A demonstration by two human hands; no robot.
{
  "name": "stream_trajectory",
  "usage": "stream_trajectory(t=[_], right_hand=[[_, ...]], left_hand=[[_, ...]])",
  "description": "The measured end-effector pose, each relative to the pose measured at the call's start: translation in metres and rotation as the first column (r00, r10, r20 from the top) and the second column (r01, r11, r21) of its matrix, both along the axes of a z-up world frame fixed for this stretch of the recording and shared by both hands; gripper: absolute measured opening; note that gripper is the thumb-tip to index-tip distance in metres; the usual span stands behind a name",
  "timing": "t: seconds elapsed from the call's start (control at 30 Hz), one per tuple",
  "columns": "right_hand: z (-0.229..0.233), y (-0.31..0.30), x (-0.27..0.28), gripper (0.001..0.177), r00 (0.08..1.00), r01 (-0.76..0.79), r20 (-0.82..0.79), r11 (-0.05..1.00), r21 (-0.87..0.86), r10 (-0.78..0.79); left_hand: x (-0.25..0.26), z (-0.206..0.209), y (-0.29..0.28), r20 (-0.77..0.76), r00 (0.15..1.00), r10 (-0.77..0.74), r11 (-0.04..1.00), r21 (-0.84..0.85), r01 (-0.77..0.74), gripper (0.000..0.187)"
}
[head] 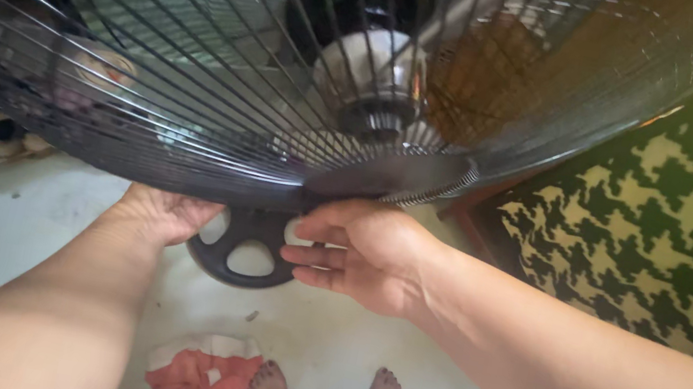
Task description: The person disassembles a standing electric fan by removing the front grille, fan blades, and a central hub nut. They use a wrench to loosen the nut and then remove the components by hand. The video ends with the fan partially disassembled.
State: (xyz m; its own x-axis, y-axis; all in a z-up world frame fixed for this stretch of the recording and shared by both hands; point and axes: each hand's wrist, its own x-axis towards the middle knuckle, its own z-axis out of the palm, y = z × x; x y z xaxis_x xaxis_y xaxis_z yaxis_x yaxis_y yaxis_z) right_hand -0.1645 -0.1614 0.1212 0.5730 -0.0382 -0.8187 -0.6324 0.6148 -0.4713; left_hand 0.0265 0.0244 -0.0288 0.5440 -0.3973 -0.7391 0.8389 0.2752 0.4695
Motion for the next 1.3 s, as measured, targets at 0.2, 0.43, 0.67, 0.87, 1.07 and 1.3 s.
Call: stream_trajectory(t=[0.2, 0.43, 0.67, 0.87, 1.07, 1.3], right_hand=[[0.002, -0.002, 0.000, 0.021, 1.000, 0.011, -0.013, 1.000, 0.007, -0.011], [-0.002, -0.010, 0.000, 0.023, 1.000, -0.022, 0.005, 1.000, 0.013, 0.022], [0.000, 0.001, 0.007, 0.024, 1.000, -0.016, 0.008, 1.000, 0.011, 0.016], [0.001, 0.000, 0.009, 0.027, 1.000, -0.006, 0.031, 1.000, 0.030, 0.005], [0.004, 0.008, 0.017, 0.030, 1.000, 0.011, 0.022, 0.999, 0.040, -0.012], [0.005, 0.007, 0.016, 0.031, 1.000, 0.003, 0.017, 1.000, 0.015, -0.003]], left_hand=[[0.012, -0.001, 0.012, -0.074, 0.990, -0.123, 0.989, -0.092, 0.116, 0.010], [0.004, 0.048, 0.003, -0.167, 0.949, -0.269, 0.963, -0.030, 0.268, 0.045], [-0.009, 0.066, -0.010, -0.140, 0.980, -0.139, 0.988, -0.085, 0.128, 0.048], [-0.010, 0.058, -0.017, -0.097, 0.992, -0.081, 0.990, -0.122, 0.068, 0.052], [-0.001, 0.056, -0.018, -0.073, 0.996, -0.043, 0.987, -0.156, 0.031, 0.055], [0.005, 0.067, -0.029, -0.052, 0.999, -0.003, 0.979, -0.203, -0.008, 0.059]])
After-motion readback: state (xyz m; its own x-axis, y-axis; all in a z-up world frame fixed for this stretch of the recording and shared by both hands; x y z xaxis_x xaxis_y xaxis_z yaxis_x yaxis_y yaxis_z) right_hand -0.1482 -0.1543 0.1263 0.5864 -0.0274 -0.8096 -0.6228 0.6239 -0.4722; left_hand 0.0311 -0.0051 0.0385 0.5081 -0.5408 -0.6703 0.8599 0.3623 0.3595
